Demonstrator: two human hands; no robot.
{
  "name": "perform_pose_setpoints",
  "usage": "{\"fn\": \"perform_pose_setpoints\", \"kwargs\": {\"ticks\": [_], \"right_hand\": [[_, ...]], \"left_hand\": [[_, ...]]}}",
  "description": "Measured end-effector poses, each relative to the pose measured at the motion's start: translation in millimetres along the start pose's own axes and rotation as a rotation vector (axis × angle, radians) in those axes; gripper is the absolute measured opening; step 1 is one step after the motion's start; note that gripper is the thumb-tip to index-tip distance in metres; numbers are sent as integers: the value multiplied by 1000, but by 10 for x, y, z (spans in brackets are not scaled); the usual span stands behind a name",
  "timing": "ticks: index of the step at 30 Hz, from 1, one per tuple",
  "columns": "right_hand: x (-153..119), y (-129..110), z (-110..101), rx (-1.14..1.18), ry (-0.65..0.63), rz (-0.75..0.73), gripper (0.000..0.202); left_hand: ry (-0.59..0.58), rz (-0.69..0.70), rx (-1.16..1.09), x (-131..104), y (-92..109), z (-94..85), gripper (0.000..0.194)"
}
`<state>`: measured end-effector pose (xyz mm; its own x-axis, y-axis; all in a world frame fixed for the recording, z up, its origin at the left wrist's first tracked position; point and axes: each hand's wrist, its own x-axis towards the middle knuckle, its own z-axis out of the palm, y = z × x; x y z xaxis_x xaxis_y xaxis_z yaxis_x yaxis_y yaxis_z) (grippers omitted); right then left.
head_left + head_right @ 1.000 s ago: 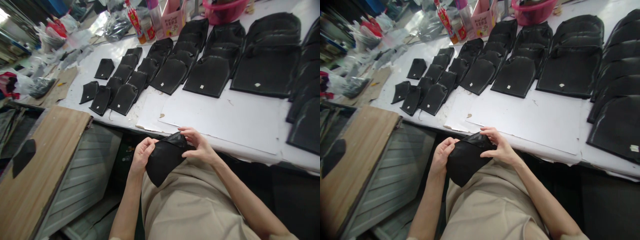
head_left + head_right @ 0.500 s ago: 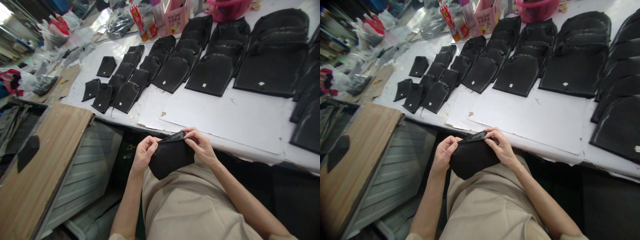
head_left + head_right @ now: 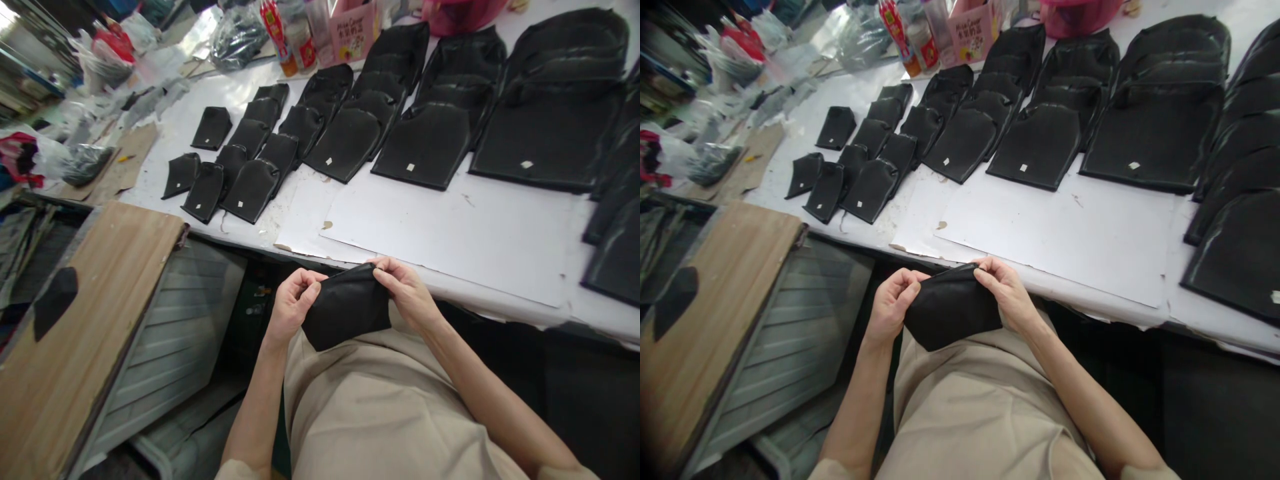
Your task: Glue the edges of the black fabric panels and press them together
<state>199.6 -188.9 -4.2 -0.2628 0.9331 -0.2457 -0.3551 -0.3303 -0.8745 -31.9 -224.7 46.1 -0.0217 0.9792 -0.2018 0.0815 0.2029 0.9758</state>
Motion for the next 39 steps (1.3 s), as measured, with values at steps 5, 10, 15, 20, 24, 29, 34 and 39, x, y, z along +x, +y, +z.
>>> {"fn": "perform_pose_setpoints", "kwargs": {"ticks": [5,10,15,20,24,29,34,39], "right_hand": [[-19,5,24,-70,33,-79,29],[-29,-23,47,-81,62,-52,34],[-44,-41,55,-68,69,-35,37],[-75,-82,78,-79,80,-40,38],[-100,-139,95,-123,81,-107,37],[-138,-222,121,-291,84,-205,33],[-170,-262,217,-461,7,-281,26],[-186,-245,292,-483,-52,-286,24]], "left_hand": [[-7,-5,-5,-5,-10,-8,27],[-16,-15,-1,-12,-15,-24,28],[-26,-11,-4,-20,-6,-32,27],[-63,10,-6,-26,-10,-58,26],[-102,28,38,-23,7,-114,24],[-92,80,275,-13,146,-164,20],[-135,311,547,-15,294,83,21],[-101,309,467,-28,233,360,11]]}}
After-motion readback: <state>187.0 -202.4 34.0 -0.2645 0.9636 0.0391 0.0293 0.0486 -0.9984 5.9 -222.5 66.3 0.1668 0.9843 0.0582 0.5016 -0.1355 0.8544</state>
